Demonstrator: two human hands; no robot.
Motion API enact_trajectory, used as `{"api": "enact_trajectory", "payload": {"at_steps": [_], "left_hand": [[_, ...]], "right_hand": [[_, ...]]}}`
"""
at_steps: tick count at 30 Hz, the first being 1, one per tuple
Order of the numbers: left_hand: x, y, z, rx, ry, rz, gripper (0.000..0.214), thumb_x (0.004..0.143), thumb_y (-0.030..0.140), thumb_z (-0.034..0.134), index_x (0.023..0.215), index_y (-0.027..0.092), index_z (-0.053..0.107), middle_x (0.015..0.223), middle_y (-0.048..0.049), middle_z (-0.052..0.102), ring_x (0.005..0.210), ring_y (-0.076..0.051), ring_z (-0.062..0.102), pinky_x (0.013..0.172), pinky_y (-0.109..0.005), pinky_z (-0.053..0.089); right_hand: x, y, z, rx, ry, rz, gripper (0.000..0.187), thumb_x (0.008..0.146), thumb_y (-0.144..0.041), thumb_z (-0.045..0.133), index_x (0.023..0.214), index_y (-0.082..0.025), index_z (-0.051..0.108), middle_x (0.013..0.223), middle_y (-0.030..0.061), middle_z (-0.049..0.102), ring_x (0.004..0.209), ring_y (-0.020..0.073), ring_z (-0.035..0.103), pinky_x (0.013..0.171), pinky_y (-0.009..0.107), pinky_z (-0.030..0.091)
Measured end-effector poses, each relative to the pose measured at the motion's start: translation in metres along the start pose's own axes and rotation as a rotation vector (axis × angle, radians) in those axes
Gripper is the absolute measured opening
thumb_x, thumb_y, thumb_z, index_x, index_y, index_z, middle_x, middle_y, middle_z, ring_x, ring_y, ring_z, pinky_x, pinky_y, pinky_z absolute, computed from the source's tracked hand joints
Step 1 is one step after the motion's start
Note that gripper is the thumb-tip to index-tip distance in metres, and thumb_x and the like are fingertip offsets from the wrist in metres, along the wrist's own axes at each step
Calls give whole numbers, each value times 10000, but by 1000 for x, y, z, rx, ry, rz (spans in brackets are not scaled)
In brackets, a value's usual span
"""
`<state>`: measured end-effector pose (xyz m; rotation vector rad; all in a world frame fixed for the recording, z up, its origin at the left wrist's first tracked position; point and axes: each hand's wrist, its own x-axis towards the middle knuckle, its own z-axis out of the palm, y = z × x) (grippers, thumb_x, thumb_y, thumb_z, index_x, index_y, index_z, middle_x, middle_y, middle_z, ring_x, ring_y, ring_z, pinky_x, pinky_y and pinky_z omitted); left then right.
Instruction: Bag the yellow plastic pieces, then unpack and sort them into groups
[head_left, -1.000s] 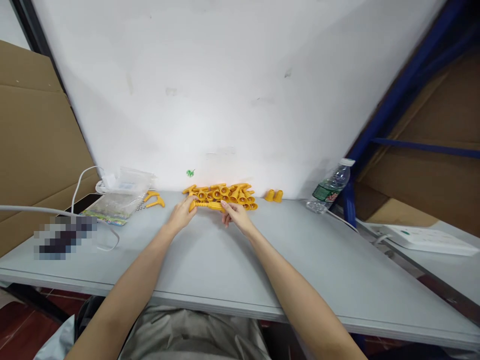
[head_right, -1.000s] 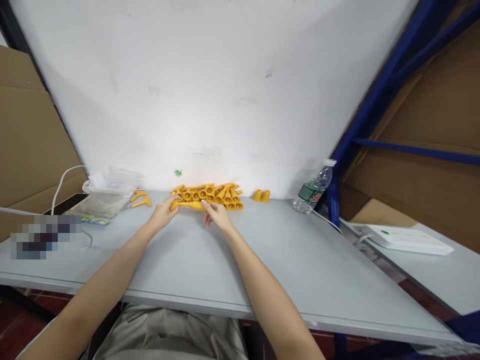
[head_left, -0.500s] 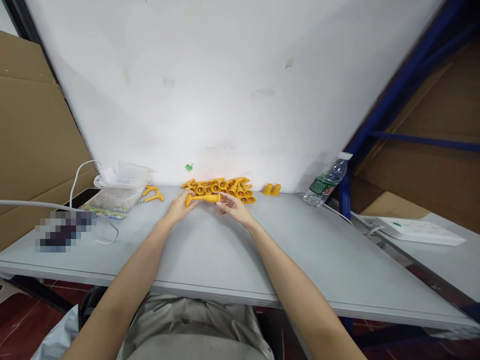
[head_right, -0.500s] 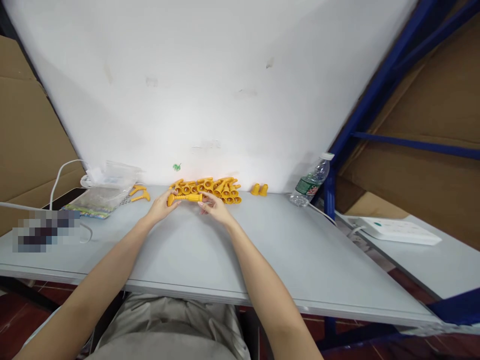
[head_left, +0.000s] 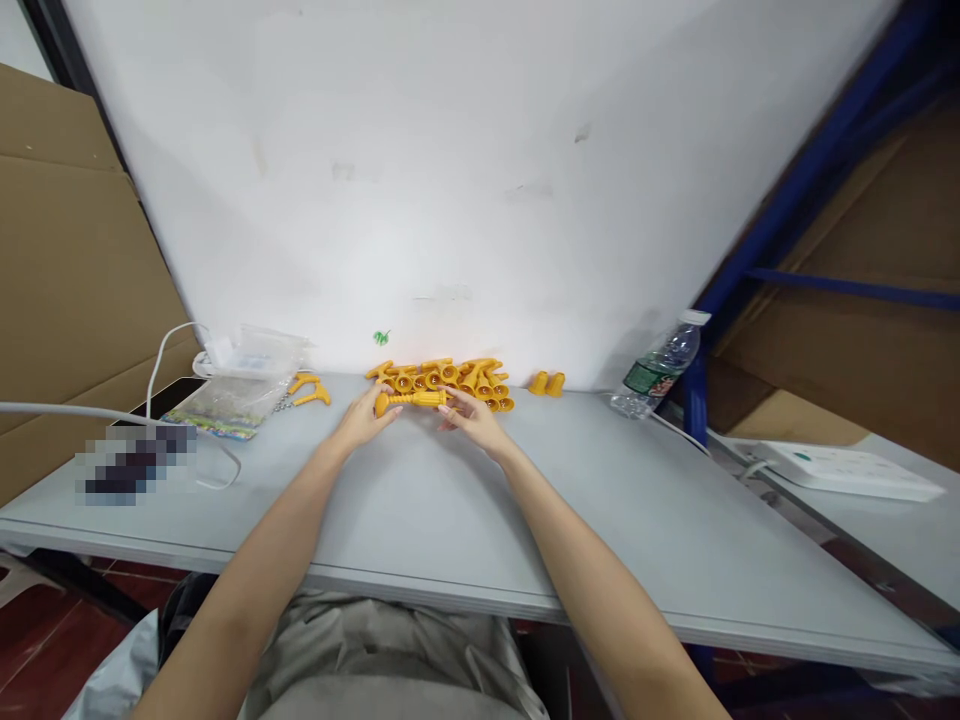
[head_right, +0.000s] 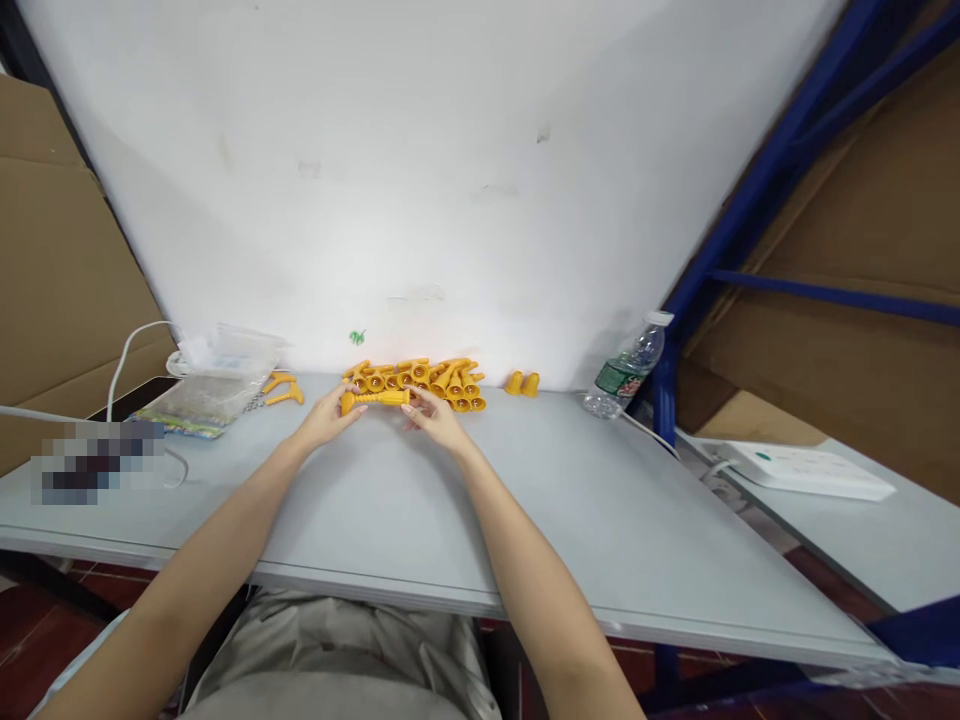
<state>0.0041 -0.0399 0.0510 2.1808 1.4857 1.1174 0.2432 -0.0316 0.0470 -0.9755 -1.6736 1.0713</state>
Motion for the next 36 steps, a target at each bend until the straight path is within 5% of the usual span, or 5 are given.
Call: {"api": "enact_trajectory", "payload": {"at_steps": [36], "left_hand": [[-2, -5, 2, -25, -46, -3, 296, 827, 439, 559, 1017, 212, 561, 647, 54, 469, 559, -110, 428, 585, -231, 380]], "right_hand": [[-2, -2, -1, 12, -12, 62, 552, 775, -452, 714, 1258, -204, 618, 899, 56, 724, 674, 160, 675, 741, 383, 592]]}}
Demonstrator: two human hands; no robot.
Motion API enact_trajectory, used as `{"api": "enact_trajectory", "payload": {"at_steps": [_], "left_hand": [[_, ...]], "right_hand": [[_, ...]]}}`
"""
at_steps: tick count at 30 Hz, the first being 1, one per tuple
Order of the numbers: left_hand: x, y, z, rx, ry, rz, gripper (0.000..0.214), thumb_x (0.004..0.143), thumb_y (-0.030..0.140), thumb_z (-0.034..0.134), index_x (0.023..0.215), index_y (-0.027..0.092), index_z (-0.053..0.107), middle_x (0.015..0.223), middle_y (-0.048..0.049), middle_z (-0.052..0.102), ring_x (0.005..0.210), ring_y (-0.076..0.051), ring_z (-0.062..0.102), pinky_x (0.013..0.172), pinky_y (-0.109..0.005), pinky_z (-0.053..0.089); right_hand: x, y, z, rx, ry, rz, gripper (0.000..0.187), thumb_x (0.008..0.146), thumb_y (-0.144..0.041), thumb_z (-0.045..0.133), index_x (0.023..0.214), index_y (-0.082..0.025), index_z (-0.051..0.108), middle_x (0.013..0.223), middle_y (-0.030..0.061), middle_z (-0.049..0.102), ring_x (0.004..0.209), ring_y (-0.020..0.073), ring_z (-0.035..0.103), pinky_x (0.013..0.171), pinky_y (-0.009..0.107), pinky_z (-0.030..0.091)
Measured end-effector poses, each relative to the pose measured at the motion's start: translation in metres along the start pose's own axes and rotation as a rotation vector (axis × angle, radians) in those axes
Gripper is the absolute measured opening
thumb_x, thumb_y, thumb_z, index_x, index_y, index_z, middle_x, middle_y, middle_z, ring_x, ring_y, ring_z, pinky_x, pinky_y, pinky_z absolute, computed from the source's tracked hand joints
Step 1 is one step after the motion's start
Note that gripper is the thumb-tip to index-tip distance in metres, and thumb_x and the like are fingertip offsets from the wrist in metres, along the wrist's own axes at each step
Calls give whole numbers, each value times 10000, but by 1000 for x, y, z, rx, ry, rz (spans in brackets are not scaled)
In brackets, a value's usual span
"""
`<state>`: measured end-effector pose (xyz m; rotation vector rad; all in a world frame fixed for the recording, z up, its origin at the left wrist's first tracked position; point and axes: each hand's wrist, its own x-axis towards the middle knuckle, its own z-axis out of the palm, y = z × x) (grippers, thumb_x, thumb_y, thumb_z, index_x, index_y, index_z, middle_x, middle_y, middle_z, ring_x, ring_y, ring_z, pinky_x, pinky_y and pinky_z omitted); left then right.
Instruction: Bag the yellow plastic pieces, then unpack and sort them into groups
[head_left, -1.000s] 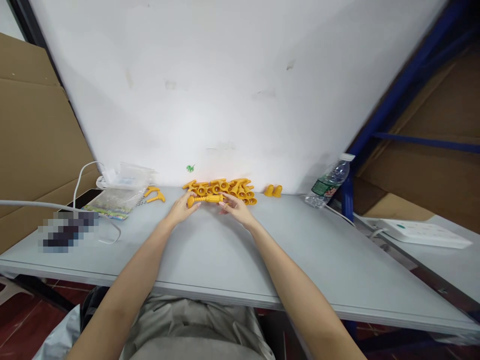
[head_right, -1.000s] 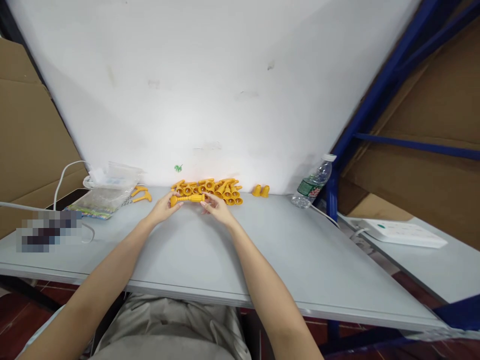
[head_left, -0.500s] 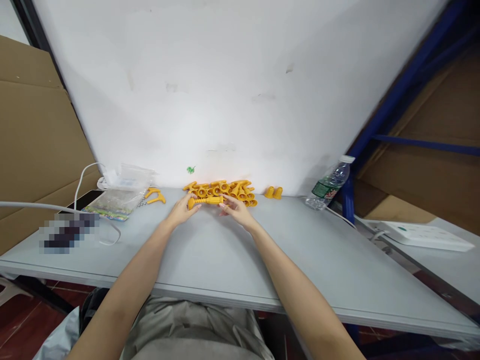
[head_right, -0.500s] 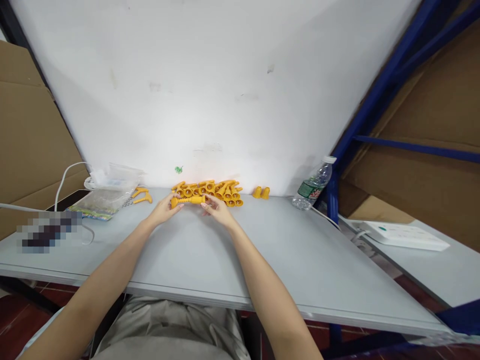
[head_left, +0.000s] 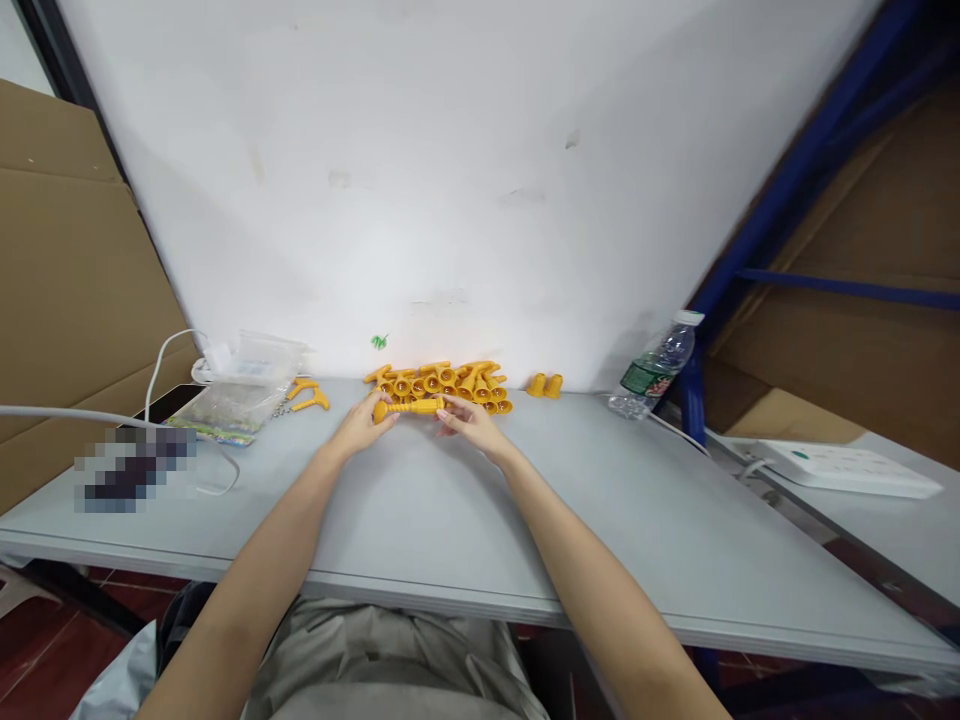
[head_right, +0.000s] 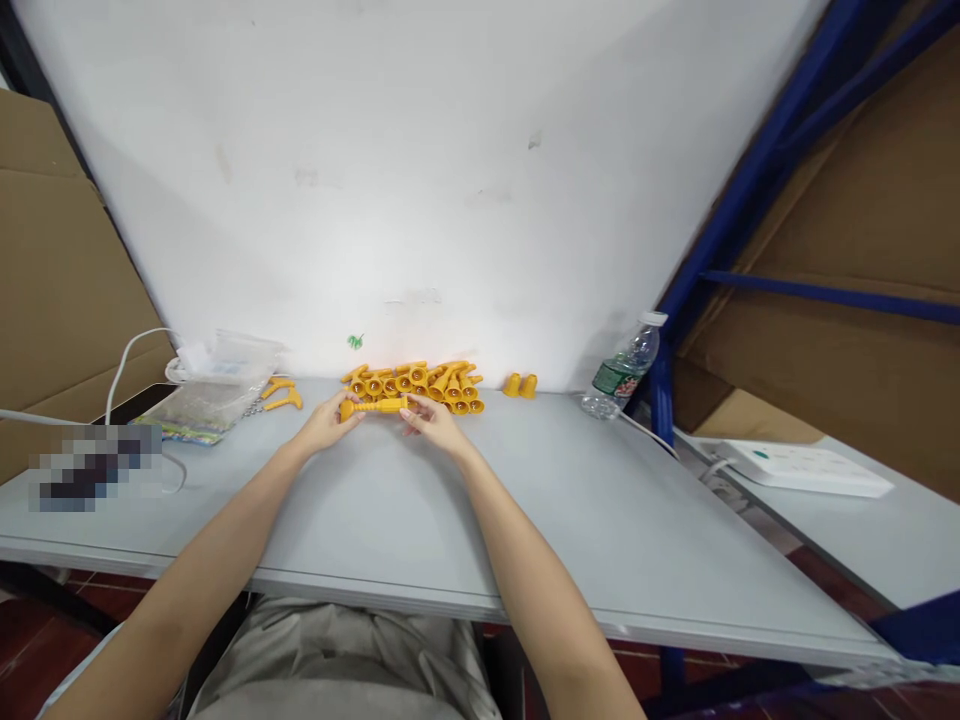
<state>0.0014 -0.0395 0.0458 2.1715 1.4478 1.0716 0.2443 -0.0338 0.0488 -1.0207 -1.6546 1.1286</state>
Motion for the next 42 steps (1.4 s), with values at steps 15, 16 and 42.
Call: {"api": "enact_trajectory", "payload": {"at_steps": [15, 16, 42], "left_hand": [[0, -2, 2, 12, 22, 22, 242, 850, 418, 521, 973, 211, 554, 752, 22, 563, 623, -123, 475, 640, -240, 406], [1, -2, 2, 10, 26, 22, 238, 852, 414, 520, 970, 210, 553, 753, 20, 566, 628, -124, 479, 649, -240, 409], [1, 1, 2, 91, 80, 56, 268, 801, 335, 633, 1026, 203, 570, 826, 21, 593, 758, -130, 560, 753, -235, 436]], "right_hand": [[-2, -6, 2, 32, 1, 56, 566, 758, -474, 726, 1227, -173, 627, 831, 56, 724, 659, 155, 659, 712, 343, 576], [-2, -6, 3, 37, 1, 58, 568, 754, -484, 728, 1216, -168, 631, 818, 57, 725, 653, 155, 655, 701, 337, 576], [-5, -20, 15, 33, 0, 124, 566, 719, -755, 574, 653, -202, 474, 515, 7, 611, 370, 103, 512, 428, 251, 408]]}}
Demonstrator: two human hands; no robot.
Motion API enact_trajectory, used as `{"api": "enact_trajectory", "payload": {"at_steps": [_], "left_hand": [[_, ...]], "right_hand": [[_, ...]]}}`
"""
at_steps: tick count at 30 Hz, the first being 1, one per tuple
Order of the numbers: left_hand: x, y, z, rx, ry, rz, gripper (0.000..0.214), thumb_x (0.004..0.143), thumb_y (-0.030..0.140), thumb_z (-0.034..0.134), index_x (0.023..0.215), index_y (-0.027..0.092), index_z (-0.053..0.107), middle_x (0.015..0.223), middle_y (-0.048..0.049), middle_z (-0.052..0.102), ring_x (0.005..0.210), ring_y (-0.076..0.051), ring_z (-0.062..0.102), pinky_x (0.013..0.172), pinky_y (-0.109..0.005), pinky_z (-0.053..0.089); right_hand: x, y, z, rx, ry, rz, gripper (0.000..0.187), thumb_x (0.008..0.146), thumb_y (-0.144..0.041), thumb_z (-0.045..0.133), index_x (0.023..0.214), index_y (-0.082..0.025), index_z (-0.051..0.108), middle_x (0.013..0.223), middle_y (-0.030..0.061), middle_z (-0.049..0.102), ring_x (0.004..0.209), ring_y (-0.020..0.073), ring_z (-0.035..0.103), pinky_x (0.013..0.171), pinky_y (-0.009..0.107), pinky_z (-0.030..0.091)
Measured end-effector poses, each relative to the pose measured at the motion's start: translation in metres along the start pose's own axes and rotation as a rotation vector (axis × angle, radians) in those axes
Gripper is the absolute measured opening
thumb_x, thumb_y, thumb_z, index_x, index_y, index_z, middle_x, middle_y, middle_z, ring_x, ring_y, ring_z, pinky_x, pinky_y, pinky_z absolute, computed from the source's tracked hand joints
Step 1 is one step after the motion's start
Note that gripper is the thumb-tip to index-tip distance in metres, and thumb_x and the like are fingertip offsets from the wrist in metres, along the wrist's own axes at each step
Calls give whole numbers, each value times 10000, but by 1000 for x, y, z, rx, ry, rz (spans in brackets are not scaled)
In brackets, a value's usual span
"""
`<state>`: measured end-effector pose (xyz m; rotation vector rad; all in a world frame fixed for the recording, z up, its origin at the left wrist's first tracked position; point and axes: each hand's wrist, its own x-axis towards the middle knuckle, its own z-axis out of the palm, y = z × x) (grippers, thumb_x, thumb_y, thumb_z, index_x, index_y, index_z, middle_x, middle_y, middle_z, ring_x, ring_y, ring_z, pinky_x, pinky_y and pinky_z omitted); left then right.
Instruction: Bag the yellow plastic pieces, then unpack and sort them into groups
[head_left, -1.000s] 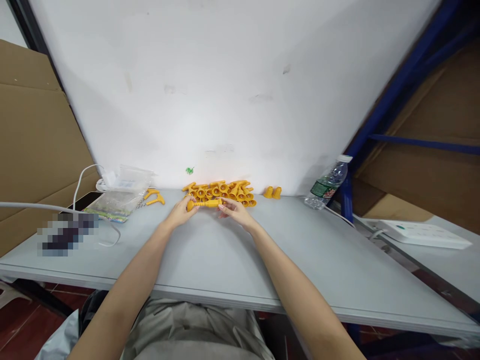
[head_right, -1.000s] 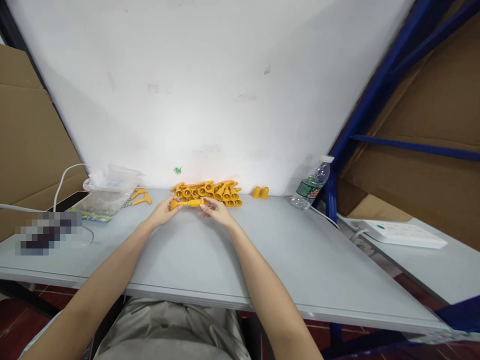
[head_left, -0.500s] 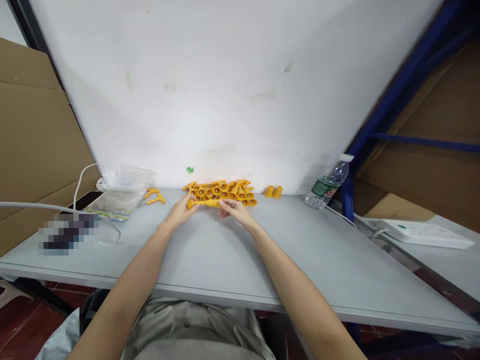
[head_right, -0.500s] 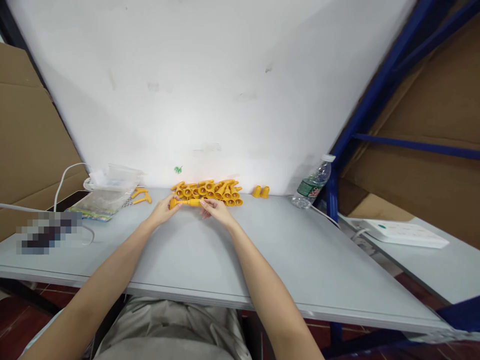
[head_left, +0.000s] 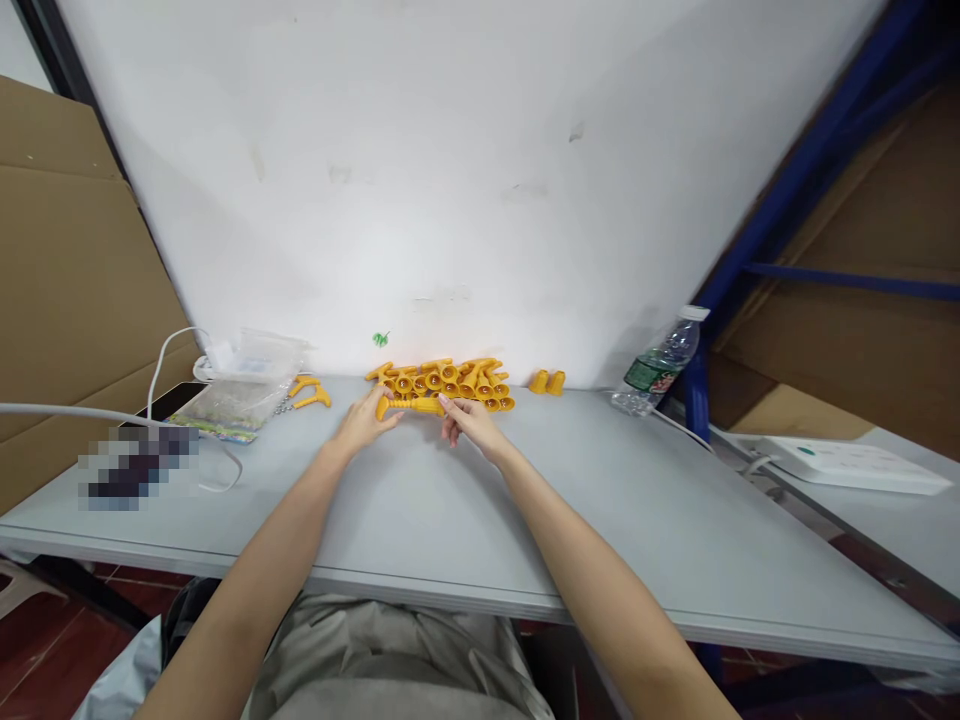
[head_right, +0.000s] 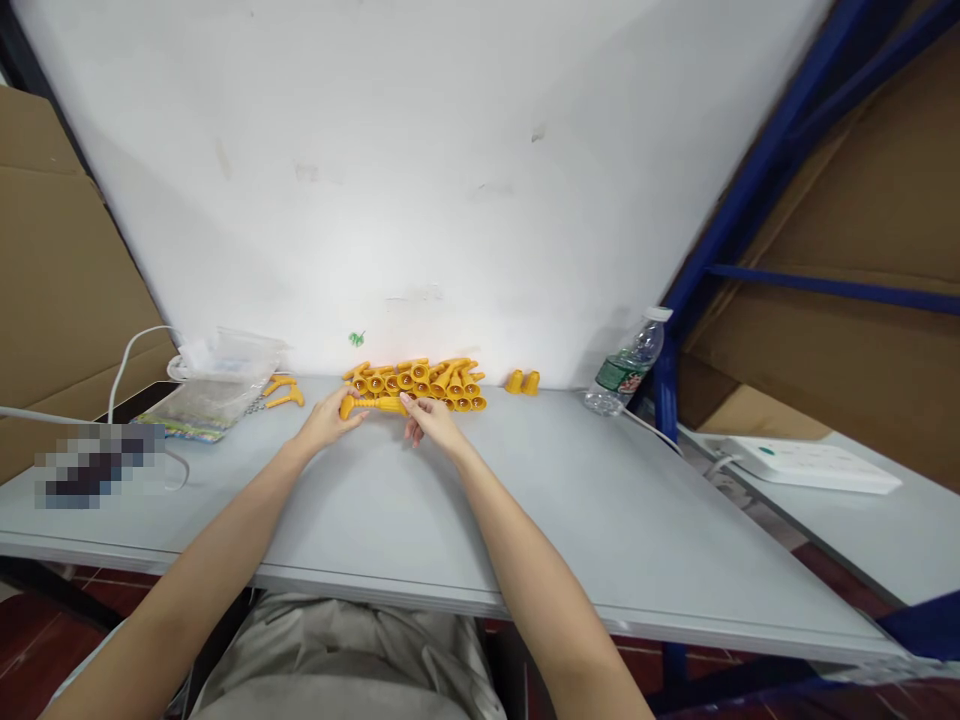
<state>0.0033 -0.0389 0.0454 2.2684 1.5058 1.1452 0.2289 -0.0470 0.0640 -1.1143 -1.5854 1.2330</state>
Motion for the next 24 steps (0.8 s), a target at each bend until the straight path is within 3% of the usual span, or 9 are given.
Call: {"api": "enact_trajectory", "payload": {"at_steps": [3, 6, 11, 17, 20, 24], "left_hand": [[0, -2, 1, 29, 7, -7, 269, 796, 337, 639, 1024, 209, 578, 841, 22, 605, 759, -130, 575, 735, -230, 441], [1, -3, 2, 40, 15, 13, 269, 796, 338, 635, 1029, 216, 582, 929, 10, 635, 789, -136, 589, 741, -240, 451], [0, -2, 3, 46, 34, 43, 249, 803, 338, 631, 1018, 225, 578, 942, 13, 646, 795, -139, 598, 747, -250, 472], [-1, -1, 7, 64, 80, 96, 246, 799, 326, 640, 1003, 218, 554, 962, -5, 647, 826, -154, 612, 764, -277, 492], [0, -1, 8, 59, 86, 93, 242, 801, 314, 642, 1004, 217, 555, 978, -14, 650, 868, -162, 625, 786, -285, 503], [0, 3, 7, 39, 60, 81, 335, 806, 328, 647, 1112, 225, 557, 1111, -47, 643, 962, -183, 632, 827, -304, 518]], "right_hand": [[-1, 0, -2, -22, -2, -27, 504, 724, -678, 639, 794, -185, 556, 662, 24, 675, 436, 110, 571, 463, 251, 426], [-2, 0, -5, 17, -45, -111, 522, 636, -550, 774, 974, -207, 571, 763, 1, 688, 526, 123, 611, 526, 262, 465], [-3, 2, -3, 23, -89, -138, 476, 674, -623, 710, 816, -195, 556, 628, 0, 665, 434, 109, 538, 479, 260, 409], [-3, 1, 4, 62, -13, -79, 546, 692, -714, 643, 603, -195, 499, 528, 17, 629, 358, 93, 487, 417, 245, 352], [-1, -1, 7, 117, 11, -5, 546, 692, -716, 646, 610, -189, 526, 507, 33, 627, 340, 98, 468, 389, 251, 349], [0, -3, 11, 332, 43, 81, 448, 704, -598, 725, 759, -177, 582, 676, 61, 705, 417, 108, 528, 465, 269, 468]]}}
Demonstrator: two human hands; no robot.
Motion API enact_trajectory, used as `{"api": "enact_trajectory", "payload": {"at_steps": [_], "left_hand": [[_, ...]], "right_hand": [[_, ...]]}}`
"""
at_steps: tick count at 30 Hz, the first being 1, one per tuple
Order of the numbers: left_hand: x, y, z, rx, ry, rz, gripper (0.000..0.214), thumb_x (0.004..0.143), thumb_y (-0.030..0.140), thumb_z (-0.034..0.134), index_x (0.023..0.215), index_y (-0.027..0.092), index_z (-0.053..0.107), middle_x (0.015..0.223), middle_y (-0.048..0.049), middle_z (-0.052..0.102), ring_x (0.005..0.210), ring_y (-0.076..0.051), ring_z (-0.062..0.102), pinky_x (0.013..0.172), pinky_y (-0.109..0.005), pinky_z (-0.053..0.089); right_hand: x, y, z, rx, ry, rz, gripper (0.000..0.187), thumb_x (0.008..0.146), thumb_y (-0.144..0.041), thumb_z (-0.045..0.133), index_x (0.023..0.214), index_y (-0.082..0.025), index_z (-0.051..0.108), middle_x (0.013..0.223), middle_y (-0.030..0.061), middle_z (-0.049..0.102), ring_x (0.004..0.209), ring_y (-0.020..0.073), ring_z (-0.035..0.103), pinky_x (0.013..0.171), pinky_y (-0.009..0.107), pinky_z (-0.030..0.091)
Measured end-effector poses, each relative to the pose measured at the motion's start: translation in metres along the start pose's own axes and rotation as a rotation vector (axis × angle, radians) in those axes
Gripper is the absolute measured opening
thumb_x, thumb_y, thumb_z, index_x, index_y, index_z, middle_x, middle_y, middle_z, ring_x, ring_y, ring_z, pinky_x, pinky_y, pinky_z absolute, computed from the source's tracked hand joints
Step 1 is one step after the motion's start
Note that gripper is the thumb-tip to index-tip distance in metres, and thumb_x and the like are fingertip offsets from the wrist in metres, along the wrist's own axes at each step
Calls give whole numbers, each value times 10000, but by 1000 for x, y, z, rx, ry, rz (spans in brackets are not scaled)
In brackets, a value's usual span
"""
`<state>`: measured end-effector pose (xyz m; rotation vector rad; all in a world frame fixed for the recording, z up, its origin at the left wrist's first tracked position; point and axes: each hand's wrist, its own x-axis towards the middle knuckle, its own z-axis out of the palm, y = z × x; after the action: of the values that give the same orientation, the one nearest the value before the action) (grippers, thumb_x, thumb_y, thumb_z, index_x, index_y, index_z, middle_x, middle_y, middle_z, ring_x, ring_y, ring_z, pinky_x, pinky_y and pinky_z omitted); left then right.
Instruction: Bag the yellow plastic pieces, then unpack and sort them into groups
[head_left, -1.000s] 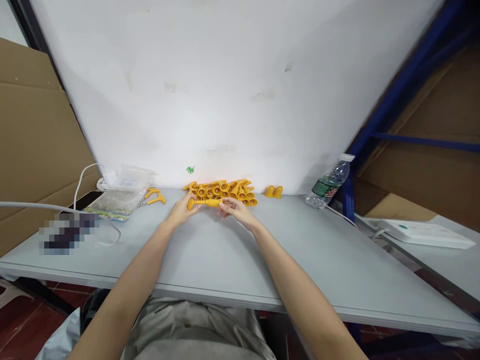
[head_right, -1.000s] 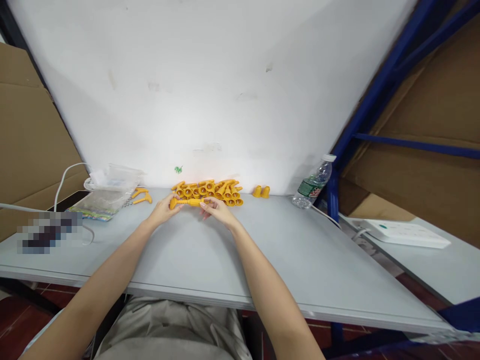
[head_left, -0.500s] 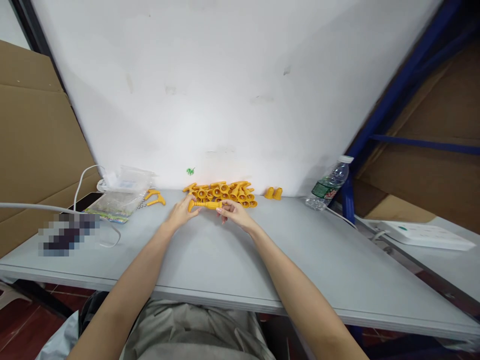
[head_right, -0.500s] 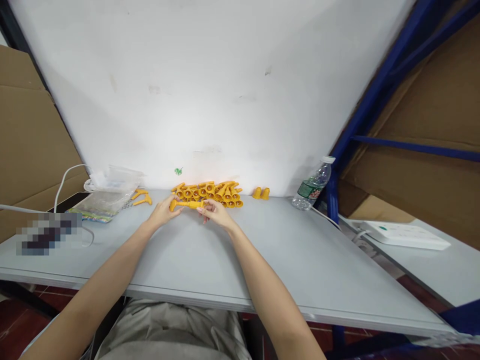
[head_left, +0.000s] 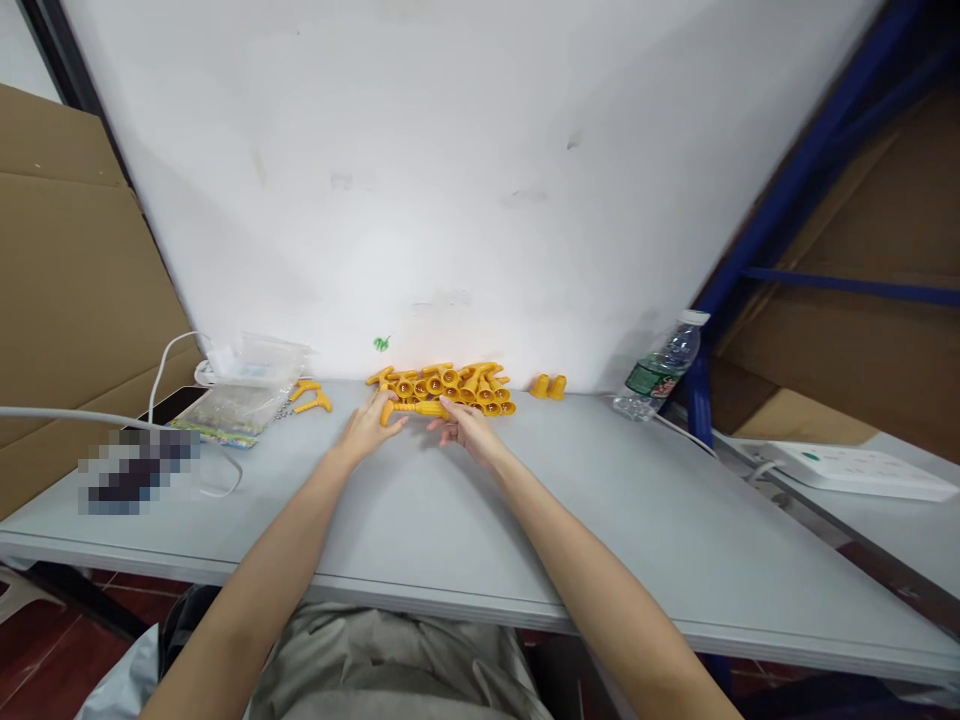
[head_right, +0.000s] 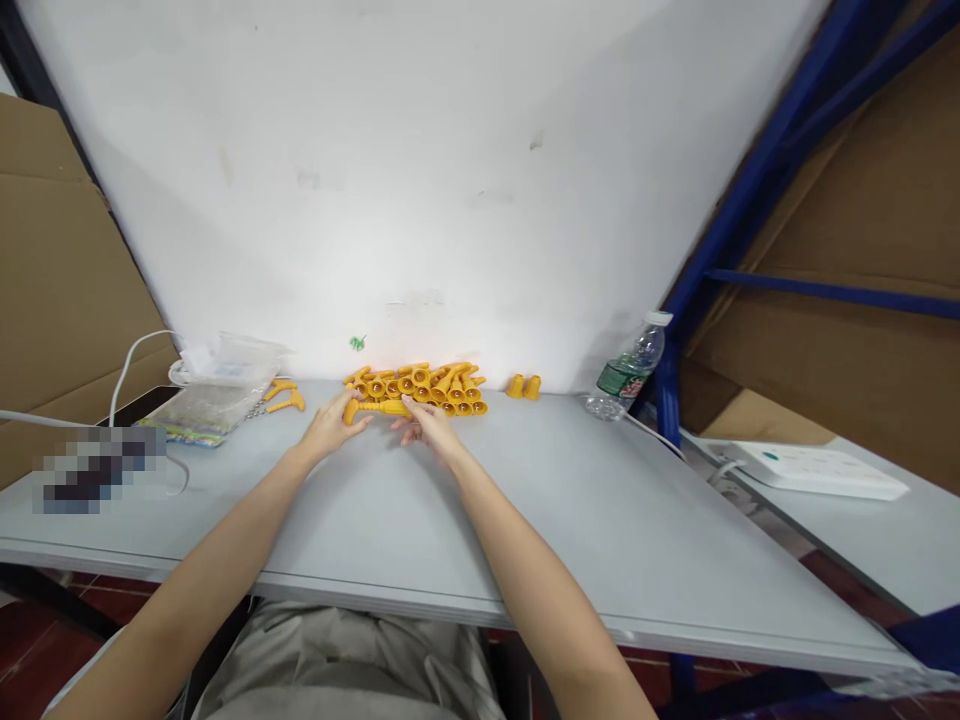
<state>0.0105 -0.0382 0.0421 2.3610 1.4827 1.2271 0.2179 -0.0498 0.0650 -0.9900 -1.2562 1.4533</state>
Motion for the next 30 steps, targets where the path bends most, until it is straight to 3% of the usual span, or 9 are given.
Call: {"api": "enact_trajectory", "payload": {"at_steps": [4, 6, 10, 14, 18, 21, 25, 30], "left_hand": [[-1, 6, -5, 5, -56, -25, 583, 827, 400, 633, 1357, 247, 447, 1270, -89, 583, 854, -169, 637, 764, -308, 531], [0, 7, -10, 1, -25, -26, 593, 857, 405, 590, 1401, 251, 410, 1271, -92, 581, 835, -160, 629, 775, -306, 524], [7, 8, -25, -21, 132, -83, 425, 898, 360, 503, 1299, 221, 510, 1138, -71, 637, 768, -141, 612, 770, -288, 502], [16, 9, -46, 15, 192, -269, 286, 880, 302, 483, 1105, 181, 612, 946, -50, 674, 637, -131, 587, 712, -290, 491], [-3, 11, -63, 33, -44, -317, 293, 843, 335, 523, 1072, 199, 644, 919, -53, 696, 748, -182, 650, 750, -319, 517], [-42, 5, -83, -21, -244, -241, 333, 818, 397, 541, 1079, 231, 663, 1127, -65, 695, 1029, -216, 652, 892, -328, 517], [-95, -6, -131, 14, -519, -253, 439, 792, 544, 533, 1128, 305, 681, 1269, -13, 656, 1187, -219, 596, 1044, -344, 450], [-134, -21, -191, 136, -639, -450, 455, 803, 598, 457, 1041, 317, 723, 1160, -16, 709, 1091, -235, 646, 984, -349, 482]], "right_hand": [[1, -4, 1, 155, 80, 18, 342, 742, -490, 737, 811, -195, 579, 760, 74, 721, 540, 153, 611, 583, 307, 543], [3, -7, -1, 169, 126, -25, 329, 757, -496, 719, 828, -211, 569, 782, 79, 722, 610, 185, 651, 622, 333, 558], [16, -16, -6, 64, 246, -256, 390, 753, -571, 680, 899, -243, 527, 876, 76, 717, 800, 240, 696, 699, 371, 569], [43, -25, -5, -320, 372, -521, 434, 799, -558, 611, 1086, -244, 524, 1100, 91, 677, 990, 246, 653, 839, 386, 535], [70, -21, 4, -1003, 392, -569, 347, 897, -352, 503, 1200, -186, 542, 1148, 141, 651, 1087, 286, 598, 1025, 476, 387], [80, -12, 14, -1419, 343, -491, 351, 890, -232, 485, 1225, -160, 559, 1157, 180, 641, 1100, 319, 587, 1090, 569, 242], [82, -5, 22, -1527, 329, -418, 361, 886, -251, 485, 1231, -181, 565, 1230, 200, 606, 1182, 355, 525, 1069, 658, 201], [78, -8, 19, -1460, 290, -443, 502, 868, -341, 529, 1340, -180, 475, 1370, 197, 520, 1284, 363, 431, 1057, 711, 188]]}}
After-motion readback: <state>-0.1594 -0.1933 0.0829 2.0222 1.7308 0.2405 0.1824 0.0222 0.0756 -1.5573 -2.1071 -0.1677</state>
